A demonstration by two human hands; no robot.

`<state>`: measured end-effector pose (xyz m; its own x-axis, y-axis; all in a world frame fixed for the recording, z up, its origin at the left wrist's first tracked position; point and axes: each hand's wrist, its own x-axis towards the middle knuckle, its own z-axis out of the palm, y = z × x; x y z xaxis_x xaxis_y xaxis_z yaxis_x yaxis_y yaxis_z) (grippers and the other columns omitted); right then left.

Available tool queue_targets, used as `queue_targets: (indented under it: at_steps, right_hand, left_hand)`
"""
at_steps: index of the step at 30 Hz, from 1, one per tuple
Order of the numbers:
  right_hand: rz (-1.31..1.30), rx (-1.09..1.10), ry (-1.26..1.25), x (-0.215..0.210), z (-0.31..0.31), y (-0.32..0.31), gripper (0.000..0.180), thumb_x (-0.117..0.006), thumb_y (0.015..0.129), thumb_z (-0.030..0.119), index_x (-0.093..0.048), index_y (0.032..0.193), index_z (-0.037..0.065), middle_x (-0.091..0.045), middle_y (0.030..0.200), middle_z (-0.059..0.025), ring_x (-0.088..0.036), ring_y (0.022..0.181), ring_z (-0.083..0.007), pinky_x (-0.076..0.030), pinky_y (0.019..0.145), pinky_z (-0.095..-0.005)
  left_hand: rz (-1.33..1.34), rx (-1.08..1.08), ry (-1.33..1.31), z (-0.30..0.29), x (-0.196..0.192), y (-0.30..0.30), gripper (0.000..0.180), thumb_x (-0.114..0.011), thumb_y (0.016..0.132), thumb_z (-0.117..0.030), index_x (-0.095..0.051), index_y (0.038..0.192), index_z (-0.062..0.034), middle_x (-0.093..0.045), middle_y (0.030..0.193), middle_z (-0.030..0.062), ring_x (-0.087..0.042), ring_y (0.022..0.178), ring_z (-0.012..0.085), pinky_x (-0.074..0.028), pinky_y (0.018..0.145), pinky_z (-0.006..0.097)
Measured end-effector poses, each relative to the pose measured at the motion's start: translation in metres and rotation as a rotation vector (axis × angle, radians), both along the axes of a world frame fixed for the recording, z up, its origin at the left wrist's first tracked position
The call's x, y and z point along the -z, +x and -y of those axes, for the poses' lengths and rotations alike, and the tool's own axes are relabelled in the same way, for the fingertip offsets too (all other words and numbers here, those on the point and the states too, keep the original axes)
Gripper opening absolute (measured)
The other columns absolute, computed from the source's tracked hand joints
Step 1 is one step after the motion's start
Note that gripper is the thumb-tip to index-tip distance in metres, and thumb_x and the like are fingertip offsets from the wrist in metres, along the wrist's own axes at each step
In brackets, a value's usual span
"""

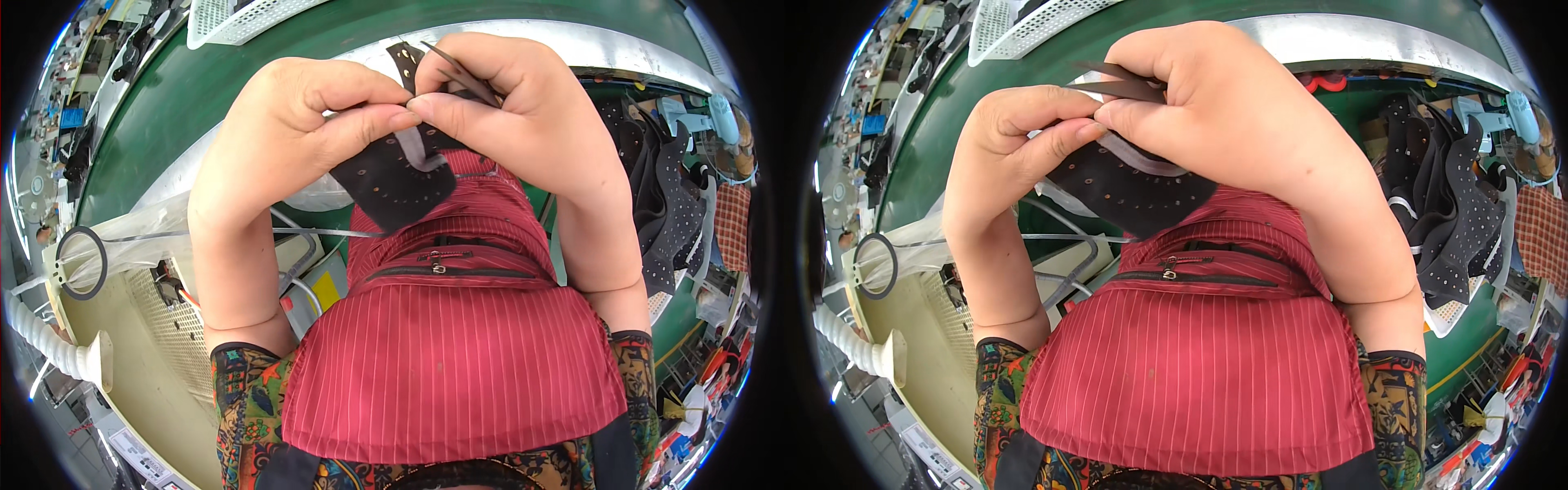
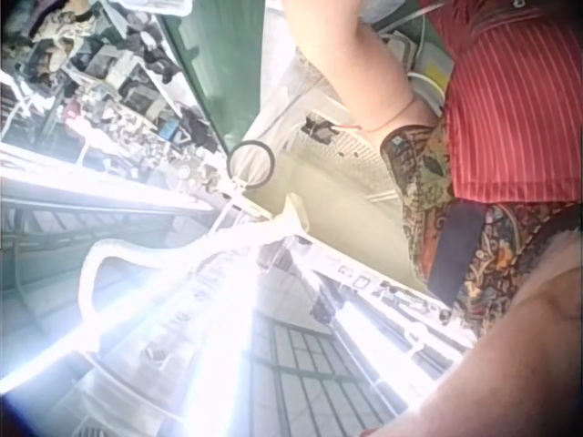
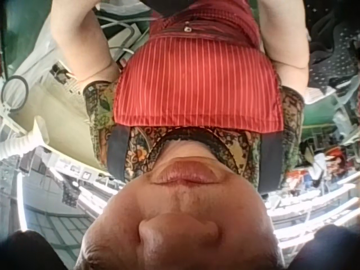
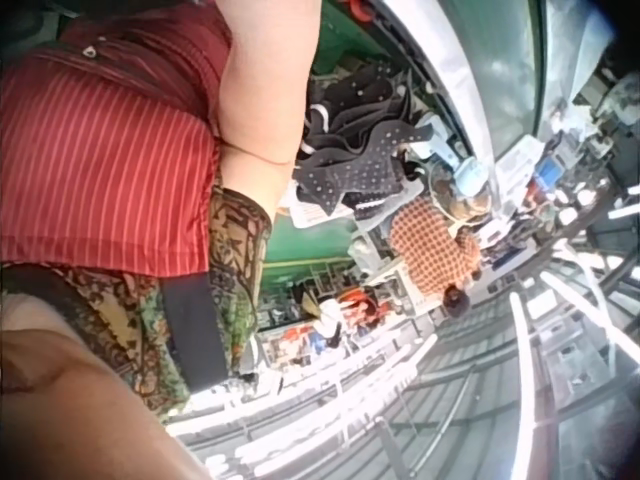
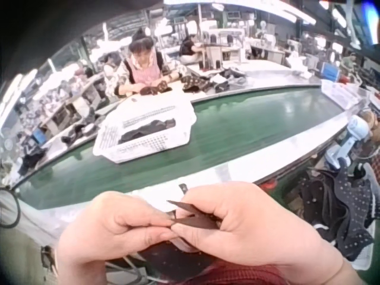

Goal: The person sews a white elastic band onto the opening of a black shoe using a needle and thread. They pull the thread through the fabric repeatedly to secure the band on multiple shoes in a factory setting.

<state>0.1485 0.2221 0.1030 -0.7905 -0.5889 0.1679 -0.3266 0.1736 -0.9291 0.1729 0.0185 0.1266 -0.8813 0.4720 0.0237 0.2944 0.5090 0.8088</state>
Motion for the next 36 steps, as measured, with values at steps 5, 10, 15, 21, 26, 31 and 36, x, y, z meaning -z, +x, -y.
queue_targets:
  at_steps: [5, 10, 15, 21, 26, 31, 36]
  right_hand:
    - [0.015, 0.084, -0.116, 0.011, -0.002, 0.000, 0.011, -0.063, 0.082, 0.005, -0.060, 0.092, 0.002, -0.043, 0.064, 0.0066, -0.036, 0.058, -0.0005, -0.029, 0.051, -0.0177]
    - [-0.073, 0.189, 0.054, 0.013, -0.015, 0.002, 0.013, -0.064, 0.081, 0.004, -0.061, 0.093, 0.000, -0.045, 0.067, 0.0062, -0.038, 0.061, -0.0012, -0.030, 0.053, -0.0185]
    - [-0.106, 0.218, 0.045, 0.011, -0.021, 0.006, 0.010, -0.066, 0.079, 0.004, -0.059, 0.083, -0.001, -0.047, 0.068, 0.0059, -0.036, 0.061, -0.0009, -0.029, 0.054, -0.0182]
    - [-0.093, 0.228, 0.093, -0.005, -0.014, 0.004, 0.011, -0.067, 0.078, 0.003, -0.056, 0.076, 0.001, -0.051, 0.069, 0.0036, -0.037, 0.060, -0.0009, -0.030, 0.052, -0.0173]
    - [-0.040, 0.296, 0.073, -0.019, -0.005, 0.006, 0.015, -0.071, 0.077, 0.006, -0.057, 0.073, 0.000, -0.046, 0.061, 0.0023, -0.038, 0.055, -0.0032, -0.032, 0.048, -0.0202]
    - [0.012, 0.315, 0.103, -0.018, -0.004, 0.005, 0.014, -0.069, 0.077, 0.004, -0.057, 0.073, 0.000, -0.045, 0.060, 0.0030, -0.036, 0.054, -0.0027, -0.030, 0.047, -0.0202]
    - [0.108, 0.337, 0.062, -0.014, -0.001, 0.001, 0.012, -0.068, 0.077, 0.003, -0.057, 0.073, 0.001, -0.046, 0.062, 0.0036, -0.036, 0.055, -0.0018, -0.029, 0.047, -0.0194]
  left_hand:
    - [0.011, -0.082, 0.046, 0.004, 0.012, 0.003, 0.010, -0.061, 0.087, -0.007, -0.064, 0.089, 0.0023, -0.058, 0.071, -0.0020, -0.048, 0.066, 0.0035, -0.039, 0.057, 0.019]
    - [-0.010, -0.291, 0.108, 0.012, 0.037, 0.004, 0.014, -0.063, 0.086, -0.013, -0.065, 0.091, -0.0002, -0.058, 0.065, -0.0002, -0.050, 0.060, 0.0044, -0.042, 0.054, 0.022]
    - [0.033, -0.339, 0.278, 0.014, 0.052, 0.013, 0.015, -0.062, 0.087, -0.009, -0.067, 0.099, 0.0000, -0.066, 0.078, 0.0003, -0.057, 0.070, 0.0039, -0.047, 0.062, 0.020]
    - [0.148, -0.316, 0.302, 0.014, 0.052, 0.020, 0.022, -0.059, 0.089, -0.007, -0.064, 0.109, 0.0018, -0.066, 0.093, 0.0046, -0.059, 0.082, 0.0078, -0.048, 0.073, 0.020]
    - [0.214, -0.371, 0.459, 0.013, 0.059, 0.025, 0.021, -0.060, 0.089, -0.008, -0.065, 0.109, -0.0032, -0.067, 0.090, 0.0016, -0.060, 0.076, 0.0047, -0.049, 0.067, 0.019]
    - [0.310, -0.345, 0.506, 0.011, 0.060, 0.026, 0.025, -0.058, 0.090, -0.007, -0.062, 0.113, -0.0015, -0.067, 0.092, 0.0018, -0.060, 0.078, 0.0048, -0.049, 0.068, 0.019]
    - [0.404, -0.332, 0.552, 0.008, 0.060, 0.025, 0.029, -0.056, 0.090, -0.006, -0.058, 0.118, 0.0006, -0.067, 0.093, 0.0022, -0.060, 0.079, 0.0051, -0.050, 0.069, 0.020]
